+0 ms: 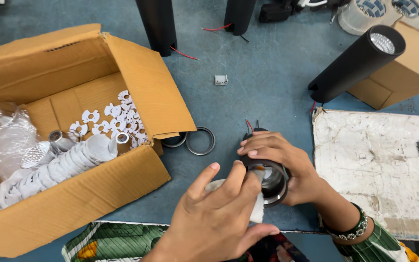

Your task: The person assembles a light fixture by inserting a circular LED reflector into a black cylindrical housing and then cleaning the internal components with a white cloth.

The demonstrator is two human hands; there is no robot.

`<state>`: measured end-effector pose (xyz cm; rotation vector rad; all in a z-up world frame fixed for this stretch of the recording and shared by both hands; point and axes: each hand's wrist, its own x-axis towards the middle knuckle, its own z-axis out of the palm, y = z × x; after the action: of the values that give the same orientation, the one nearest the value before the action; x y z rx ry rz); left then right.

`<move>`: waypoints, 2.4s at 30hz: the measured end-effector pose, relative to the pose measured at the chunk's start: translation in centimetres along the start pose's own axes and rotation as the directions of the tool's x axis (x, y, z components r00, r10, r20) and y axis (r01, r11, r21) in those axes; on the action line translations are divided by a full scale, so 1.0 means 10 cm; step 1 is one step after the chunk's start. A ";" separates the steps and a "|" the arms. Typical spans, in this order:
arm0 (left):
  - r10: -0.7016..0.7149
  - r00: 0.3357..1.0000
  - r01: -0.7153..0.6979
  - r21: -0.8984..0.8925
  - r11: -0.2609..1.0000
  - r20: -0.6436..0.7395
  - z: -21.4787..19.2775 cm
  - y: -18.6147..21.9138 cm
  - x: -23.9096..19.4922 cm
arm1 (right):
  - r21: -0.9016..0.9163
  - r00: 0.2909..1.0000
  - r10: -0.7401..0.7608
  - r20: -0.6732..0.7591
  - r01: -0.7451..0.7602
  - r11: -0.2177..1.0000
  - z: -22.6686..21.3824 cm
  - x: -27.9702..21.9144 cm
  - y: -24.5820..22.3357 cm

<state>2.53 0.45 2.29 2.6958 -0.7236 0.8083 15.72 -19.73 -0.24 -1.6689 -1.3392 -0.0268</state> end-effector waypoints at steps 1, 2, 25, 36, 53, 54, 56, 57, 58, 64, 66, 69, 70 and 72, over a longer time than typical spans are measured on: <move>0.010 1.000 -0.010 -0.009 1.000 0.022 0.00 -0.02 0.00 | -0.008 1.000 -0.006 0.007 0.006 1.000 0.00 0.00 0.00; 0.020 0.999 -0.019 -0.018 1.000 0.044 -0.01 -0.03 -0.01 | -0.004 1.000 -0.002 0.010 0.002 1.000 0.01 0.00 -0.01; 0.365 0.903 -0.428 0.420 0.800 0.226 -0.33 -0.15 0.27 | -0.028 1.000 0.003 0.006 -0.003 1.000 0.01 -0.02 -0.03; -0.436 0.900 0.411 -0.364 0.836 0.016 -0.17 0.00 -0.10 | 0.105 1.000 0.006 -0.022 -0.004 0.994 -0.02 -0.05 0.05; 0.049 0.979 -0.030 -0.097 0.995 0.198 -0.07 0.02 0.12 | 0.045 1.000 -0.005 -0.003 0.005 0.999 -0.01 -0.04 0.02; 0.071 0.975 -0.052 -0.094 0.994 0.209 -0.08 0.01 0.12 | 0.039 1.000 -0.006 -0.002 0.006 0.999 -0.01 -0.04 0.03; 0.111 0.967 -0.094 -0.083 0.992 0.229 -0.11 -0.03 0.14 | 0.029 1.000 -0.015 0.003 0.015 0.999 0.00 -0.02 0.02; 0.148 0.958 -0.145 -0.030 0.989 0.245 -0.13 -0.04 0.16 | 0.026 1.000 -0.021 0.004 0.021 0.999 0.01 -0.01 0.02; 0.184 0.947 -0.196 0.022 0.980 0.264 -0.15 -0.05 0.19 | 0.022 1.000 -0.027 0.004 0.027 0.999 0.01 0.00 0.01; 0.406 0.840 -0.519 0.312 0.796 0.359 -0.28 -0.11 0.36 | 0.027 1.000 -0.019 -0.002 0.019 0.999 0.02 -0.03 0.01; 0.417 0.844 -0.518 0.310 0.798 0.336 -0.36 -0.17 0.39 | 0.052 1.000 0.005 -0.015 -0.004 0.999 0.00 -0.04 0.01; 0.339 0.922 -0.367 0.150 0.918 0.185 -0.48 -0.26 0.38 | 0.080 0.999 0.027 -0.023 -0.025 0.996 -0.07 -0.06 0.02; 0.278 0.956 -0.287 0.097 0.953 0.098 -0.53 -0.26 0.34 | 0.089 0.999 0.034 -0.023 -0.032 0.995 -0.08 -0.06 0.03; 0.142 0.989 -0.140 0.059 0.988 -0.030 -0.54 -0.21 0.28 | 0.102 0.999 0.040 -0.020 -0.038 0.994 -0.08 -0.08 0.05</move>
<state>3.20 3.09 8.11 2.6972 -0.9047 0.9183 16.18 -20.80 -0.52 -1.6046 -1.2700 0.0446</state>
